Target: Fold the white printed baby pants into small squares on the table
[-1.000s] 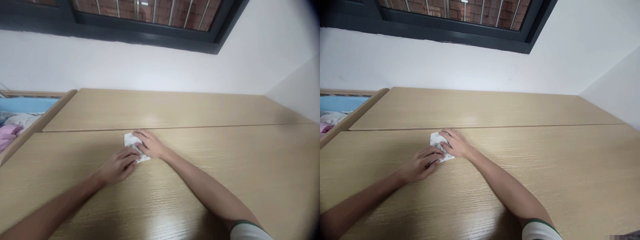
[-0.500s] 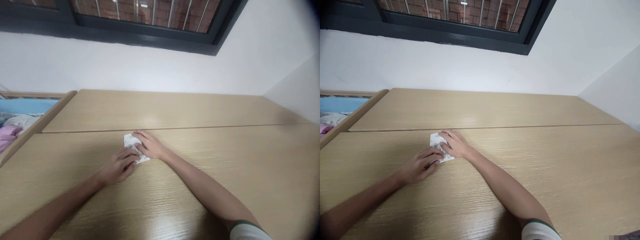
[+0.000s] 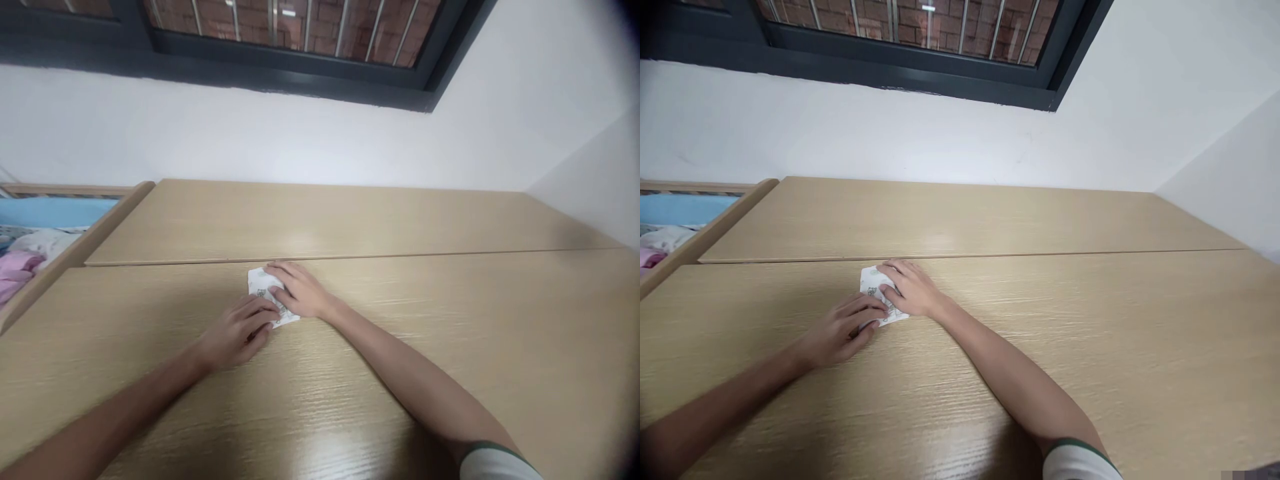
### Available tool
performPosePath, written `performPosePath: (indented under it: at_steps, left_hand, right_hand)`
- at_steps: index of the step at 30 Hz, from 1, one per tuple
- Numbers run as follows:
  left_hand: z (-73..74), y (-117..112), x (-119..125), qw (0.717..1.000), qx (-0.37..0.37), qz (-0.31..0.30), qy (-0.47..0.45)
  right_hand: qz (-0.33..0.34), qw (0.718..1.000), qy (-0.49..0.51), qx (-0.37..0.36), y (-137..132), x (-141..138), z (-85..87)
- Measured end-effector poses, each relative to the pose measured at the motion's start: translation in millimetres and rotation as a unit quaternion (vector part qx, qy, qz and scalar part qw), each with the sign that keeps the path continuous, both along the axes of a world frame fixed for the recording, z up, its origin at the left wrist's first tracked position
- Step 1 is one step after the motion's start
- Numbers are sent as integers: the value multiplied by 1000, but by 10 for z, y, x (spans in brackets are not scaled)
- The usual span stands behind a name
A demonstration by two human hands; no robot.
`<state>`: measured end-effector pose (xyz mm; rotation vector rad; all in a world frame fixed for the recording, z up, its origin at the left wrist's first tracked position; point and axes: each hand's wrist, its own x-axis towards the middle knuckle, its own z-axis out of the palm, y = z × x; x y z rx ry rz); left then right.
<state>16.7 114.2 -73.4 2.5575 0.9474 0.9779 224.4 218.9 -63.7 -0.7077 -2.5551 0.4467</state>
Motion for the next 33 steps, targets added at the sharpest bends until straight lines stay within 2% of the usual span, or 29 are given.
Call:
performPosePath:
  at_steps: [4, 11, 13, 18, 21, 28, 33]
  left_hand:
    - [1, 6, 2, 1000, 5, 3, 0]
    - [25, -15, 7, 999, 8, 23, 23]
    - [26, -17, 8, 998, 25, 58, 28]
    - [-16, 10, -4, 978, 36, 205, 32]
    - [-73, 38, -16, 968, 20, 243, 57]
    - [-143, 64, -27, 969, -4, 238, 63]
    - [-153, 77, -30, 976, -7, 208, 57]
  right_hand:
    - [-7, 1000, 5, -12, -5, 0, 20]
    - [-77, 996, 49, 7, 8, -7, -14]
    - [-76, 996, 54, 8, 13, -9, -21]
    - [-63, 996, 58, 6, 12, -7, -8]
    - [-61, 996, 59, 11, 6, -5, 8]
    - [-48, 994, 85, 58, -37, 1, 7]
    - [-59, 994, 81, 36, -86, -21, -47]
